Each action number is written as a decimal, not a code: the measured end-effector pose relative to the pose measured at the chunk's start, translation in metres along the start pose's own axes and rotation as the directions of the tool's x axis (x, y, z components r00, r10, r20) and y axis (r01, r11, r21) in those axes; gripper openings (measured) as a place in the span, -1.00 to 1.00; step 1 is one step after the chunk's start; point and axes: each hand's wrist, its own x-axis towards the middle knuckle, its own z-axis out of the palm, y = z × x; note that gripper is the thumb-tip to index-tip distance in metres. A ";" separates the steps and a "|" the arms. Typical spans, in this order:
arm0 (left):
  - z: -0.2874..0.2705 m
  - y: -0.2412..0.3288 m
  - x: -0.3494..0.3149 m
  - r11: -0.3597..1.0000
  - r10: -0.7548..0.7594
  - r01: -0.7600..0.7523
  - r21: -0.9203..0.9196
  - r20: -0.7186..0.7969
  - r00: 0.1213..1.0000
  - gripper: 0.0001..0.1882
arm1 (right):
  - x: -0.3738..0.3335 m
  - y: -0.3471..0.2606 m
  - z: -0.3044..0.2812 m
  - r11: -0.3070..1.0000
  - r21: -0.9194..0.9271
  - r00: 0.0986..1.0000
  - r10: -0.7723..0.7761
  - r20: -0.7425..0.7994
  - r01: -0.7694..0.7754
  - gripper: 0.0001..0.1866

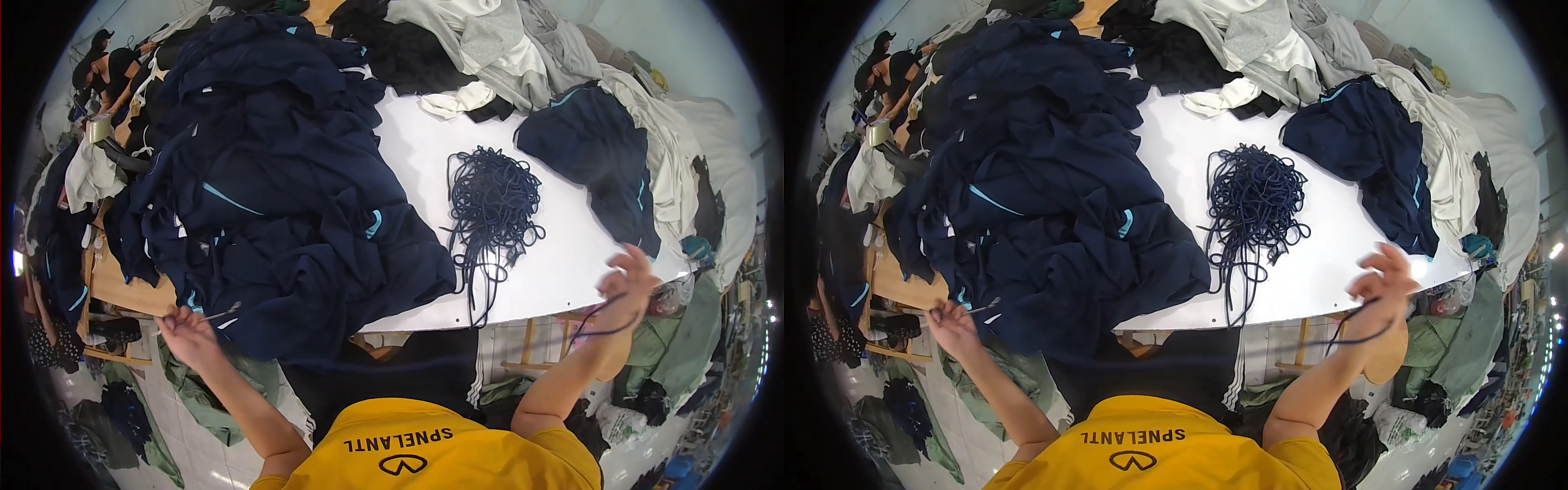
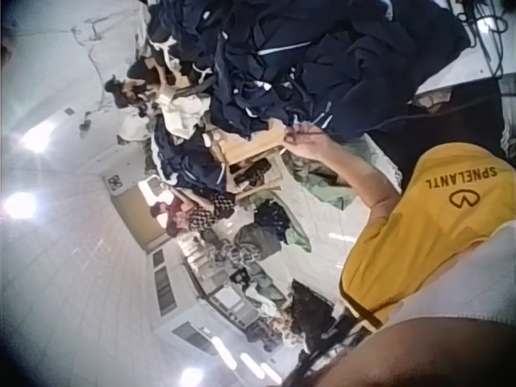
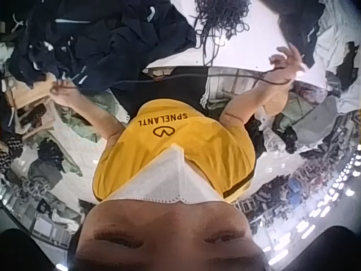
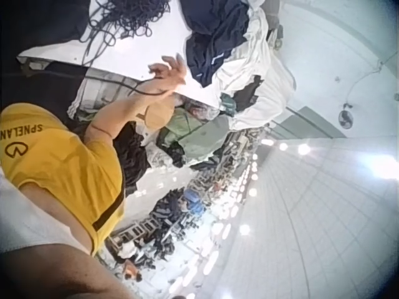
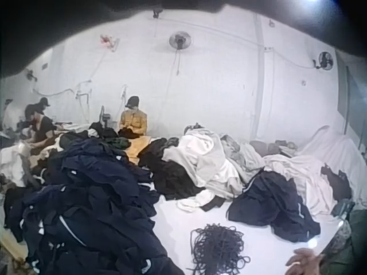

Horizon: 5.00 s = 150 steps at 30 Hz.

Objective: Thread drawstrings through the waistbands of athletic shorts in a garment factory.

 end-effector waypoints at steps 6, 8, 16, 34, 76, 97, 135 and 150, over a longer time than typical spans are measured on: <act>0.142 -0.065 -0.068 0.934 -0.311 0.281 0.223 0.115 0.943 -0.75 | 0.001 -0.005 0.060 0.939 -0.208 0.906 -0.179 0.384 0.273 -0.50; 0.157 -0.079 -0.094 0.875 -0.389 0.294 0.385 0.196 0.900 -0.75 | -0.004 -0.005 0.080 0.742 -0.438 0.764 -0.152 0.627 0.508 -0.30; 0.149 -0.121 -0.168 0.553 -0.808 0.164 0.817 0.477 0.346 -0.79 | -0.116 0.044 0.114 0.910 0.028 0.228 0.074 0.971 -0.413 -0.36; 0.131 -0.107 -0.181 0.586 -0.742 -0.081 0.806 0.574 0.345 -0.79 | -0.072 0.047 0.105 0.765 0.328 0.812 0.410 0.416 -0.554 -0.49; 0.154 -0.090 -0.150 0.818 -0.543 0.573 0.044 0.385 0.746 -0.49 | -0.138 0.025 0.128 0.715 -0.055 0.315 0.373 0.873 -0.697 -0.78; 0.142 -0.094 -0.163 0.802 -0.583 0.576 0.159 0.419 0.696 -0.56 | -0.142 0.031 0.131 0.163 -0.058 -0.005 0.310 0.951 -0.985 -0.56; 0.090 -0.030 -0.133 0.670 -0.681 0.440 0.599 0.259 0.684 -0.65 | -0.124 0.073 0.107 0.962 -0.052 0.627 0.214 0.749 -0.267 -0.13; 0.123 -0.029 0.006 0.938 -0.294 0.302 -0.167 0.074 0.953 -0.30 | -0.114 0.072 0.159 0.848 0.102 0.707 0.361 0.608 -0.521 -0.68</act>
